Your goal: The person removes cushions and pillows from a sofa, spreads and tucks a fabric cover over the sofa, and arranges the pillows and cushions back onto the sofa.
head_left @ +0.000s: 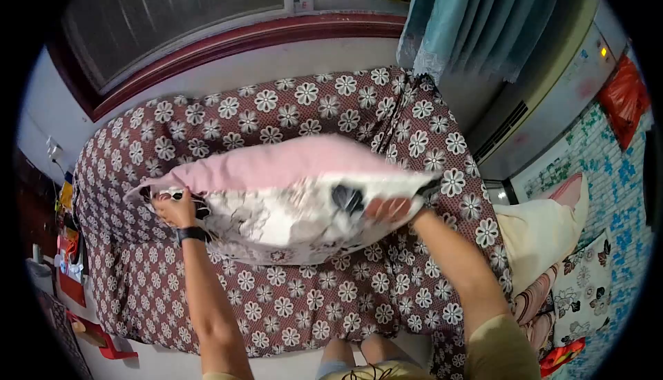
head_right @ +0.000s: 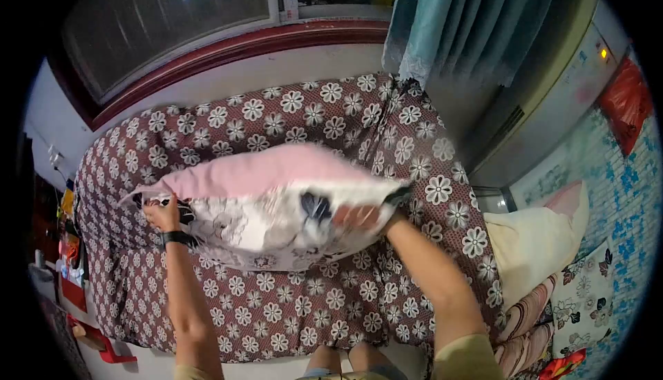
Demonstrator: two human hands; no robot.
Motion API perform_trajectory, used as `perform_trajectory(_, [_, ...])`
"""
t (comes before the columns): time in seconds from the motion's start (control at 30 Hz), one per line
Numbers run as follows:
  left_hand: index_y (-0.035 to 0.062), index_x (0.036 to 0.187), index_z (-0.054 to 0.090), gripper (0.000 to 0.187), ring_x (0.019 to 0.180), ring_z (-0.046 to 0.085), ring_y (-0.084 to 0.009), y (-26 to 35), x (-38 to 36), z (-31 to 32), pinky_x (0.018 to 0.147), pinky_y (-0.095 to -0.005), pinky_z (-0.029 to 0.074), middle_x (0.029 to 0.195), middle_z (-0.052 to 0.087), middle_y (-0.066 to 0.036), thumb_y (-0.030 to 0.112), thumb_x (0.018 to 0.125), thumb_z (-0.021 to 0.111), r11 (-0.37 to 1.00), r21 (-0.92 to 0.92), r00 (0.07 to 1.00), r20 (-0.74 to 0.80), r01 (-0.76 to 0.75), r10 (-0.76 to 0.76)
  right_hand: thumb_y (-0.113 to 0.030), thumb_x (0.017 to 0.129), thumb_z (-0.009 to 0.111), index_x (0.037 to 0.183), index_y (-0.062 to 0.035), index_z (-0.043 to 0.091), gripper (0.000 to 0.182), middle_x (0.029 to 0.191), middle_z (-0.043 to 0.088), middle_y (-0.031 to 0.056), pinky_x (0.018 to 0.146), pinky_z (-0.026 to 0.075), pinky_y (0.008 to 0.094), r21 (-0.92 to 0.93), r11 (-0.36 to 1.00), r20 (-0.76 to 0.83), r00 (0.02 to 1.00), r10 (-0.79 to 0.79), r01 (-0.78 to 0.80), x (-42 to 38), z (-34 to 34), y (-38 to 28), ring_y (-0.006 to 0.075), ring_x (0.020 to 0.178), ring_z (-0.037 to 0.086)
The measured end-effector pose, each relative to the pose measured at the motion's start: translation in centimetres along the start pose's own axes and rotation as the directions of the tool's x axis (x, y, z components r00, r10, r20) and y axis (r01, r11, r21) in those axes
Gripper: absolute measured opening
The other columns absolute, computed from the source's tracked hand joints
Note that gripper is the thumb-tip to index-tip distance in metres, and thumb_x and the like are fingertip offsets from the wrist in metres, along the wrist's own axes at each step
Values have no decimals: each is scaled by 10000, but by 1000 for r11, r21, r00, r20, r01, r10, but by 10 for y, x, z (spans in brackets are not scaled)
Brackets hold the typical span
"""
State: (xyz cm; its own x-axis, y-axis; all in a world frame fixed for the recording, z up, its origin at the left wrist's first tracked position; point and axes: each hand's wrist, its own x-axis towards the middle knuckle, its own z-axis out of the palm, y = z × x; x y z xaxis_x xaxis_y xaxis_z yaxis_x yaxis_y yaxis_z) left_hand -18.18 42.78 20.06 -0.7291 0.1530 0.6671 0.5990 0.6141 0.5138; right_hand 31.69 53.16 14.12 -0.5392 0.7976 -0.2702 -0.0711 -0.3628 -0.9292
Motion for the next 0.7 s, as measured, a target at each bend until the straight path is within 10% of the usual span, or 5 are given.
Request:
perform_trajectory(0.1, [-34, 1285, 310, 723, 1184, 392, -325, 104, -50, -37, 997, -450, 307, 1315, 371, -206, 137, 701, 699, 442, -793, 737, -13, -419, 676, -189, 889, 399, 975, -16, 525, 230, 892, 571, 129, 674, 483, 304, -277, 944, -429, 902, 44, -178, 52, 25, 121, 206, 780, 564])
perform_trajectory(0.2, [69, 1302, 367, 601, 1146, 448, -313, 132, -122, -99, 951, -569, 334, 1225, 479, -215, 206, 784, 640, 312, -749, -220, 517, -585, 827, -185, 897, 377, 993, -5, 507, 242, 905, 562, 133, 672, 483, 313, -420, 838, -496, 862, 108, -347, 74, 23, 214, 214, 780, 562])
perform_trajectory(0.33, [63, 1191, 481, 494, 1189, 400, -296, 56, -185, -53, 1012, -533, 256, 1217, 457, -166, 119, 718, 607, 349, -564, -87, 605, -749, 792, -491, 911, 352, 1100, 116, 478, 647, 854, 609, 153, 567, 539, 315, -603, 630, 80, 748, 659, -490, 18, 13, -12, 201, 664, 634])
perform_trajectory(0.5, [106, 804, 545, 133, 996, 514, -191, -41, -267, -48, 783, -434, 368, 970, 585, -31, 177, 692, 544, 297, -632, 3, 423, -716, 906, -394, 872, 493, 671, -35, 661, 445, 625, 621, 127, 719, 509, 342, -946, 261, -198, 980, 2, -192, 122, -58, -7, 241, 629, 633])
perform_trajectory(0.7, [186, 731, 487, 83, 850, 548, -163, -127, -315, -75, 669, -331, 445, 838, 551, 11, 241, 670, 500, 159, -786, -184, 327, -598, 927, -295, 687, 718, 1255, -14, 393, 713, 1351, 362, 161, 1016, 321, 395, -985, -174, -20, 985, 169, 10, 231, -57, 116, 273, 1234, 376])
